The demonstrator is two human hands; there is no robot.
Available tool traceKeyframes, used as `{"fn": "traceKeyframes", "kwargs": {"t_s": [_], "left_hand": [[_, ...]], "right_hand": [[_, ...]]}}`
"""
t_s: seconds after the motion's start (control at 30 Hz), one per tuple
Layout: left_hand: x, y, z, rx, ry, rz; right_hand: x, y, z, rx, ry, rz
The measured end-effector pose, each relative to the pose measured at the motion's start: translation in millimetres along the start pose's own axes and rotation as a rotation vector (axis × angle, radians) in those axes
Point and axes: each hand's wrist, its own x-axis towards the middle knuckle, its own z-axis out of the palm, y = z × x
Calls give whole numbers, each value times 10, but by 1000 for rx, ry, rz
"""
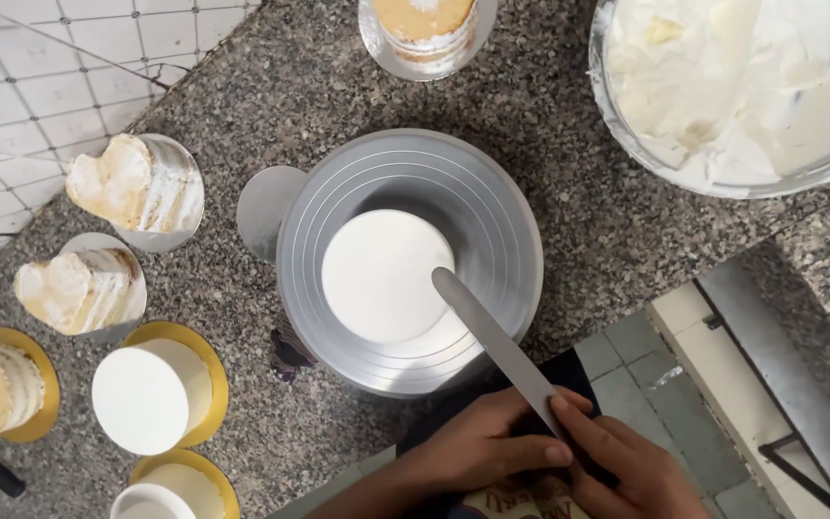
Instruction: The person spreads white frosting over the top of a layered cake on a rotating turntable using a spatula, rotating the turntable to smooth the surface. They then lift the finished cake aside, stack cake boards, and begin frosting another cake layer on the counter.
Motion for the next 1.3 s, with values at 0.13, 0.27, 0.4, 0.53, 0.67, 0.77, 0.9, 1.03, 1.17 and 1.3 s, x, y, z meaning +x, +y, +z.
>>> {"fn": "traceKeyframes", "kwargs": {"t_s": [0.13, 0.27, 0.4, 0.53, 0.67, 0.77, 0.9, 1.03, 1.17, 1.3], "left_hand": [[65, -121, -39, -31, -37, 80], [85, -131, -78, -26, -48, 60], [86, -122, -81, -23, -39, 48], [87, -111, -86, -50, -37, 25], [84, -124, -94, -37, -26, 27], [83, -139, -102, -48, -31, 34], [77, -134, -114, -38, -32, 46], [69, -136, -131, -31, -41, 55], [54, -146, -146, -61, -48, 36], [46, -186, -162, -63, -43, 61]], "right_hand": [[57, -29, 27, -50, -1, 127], [66, 2, 35, -39, 22, 57], [85, -59, 18, -30, 23, -45], [93, -63, 23, -8, 36, -77], [100, -36, 43, -31, 50, -87], [111, -74, 39, -29, 37, -73], [114, -110, 43, -27, 24, 43], [128, -181, 39, -30, 13, 54], [129, -205, 53, -47, 9, 85], [134, -211, 66, -77, -9, 93]]}}
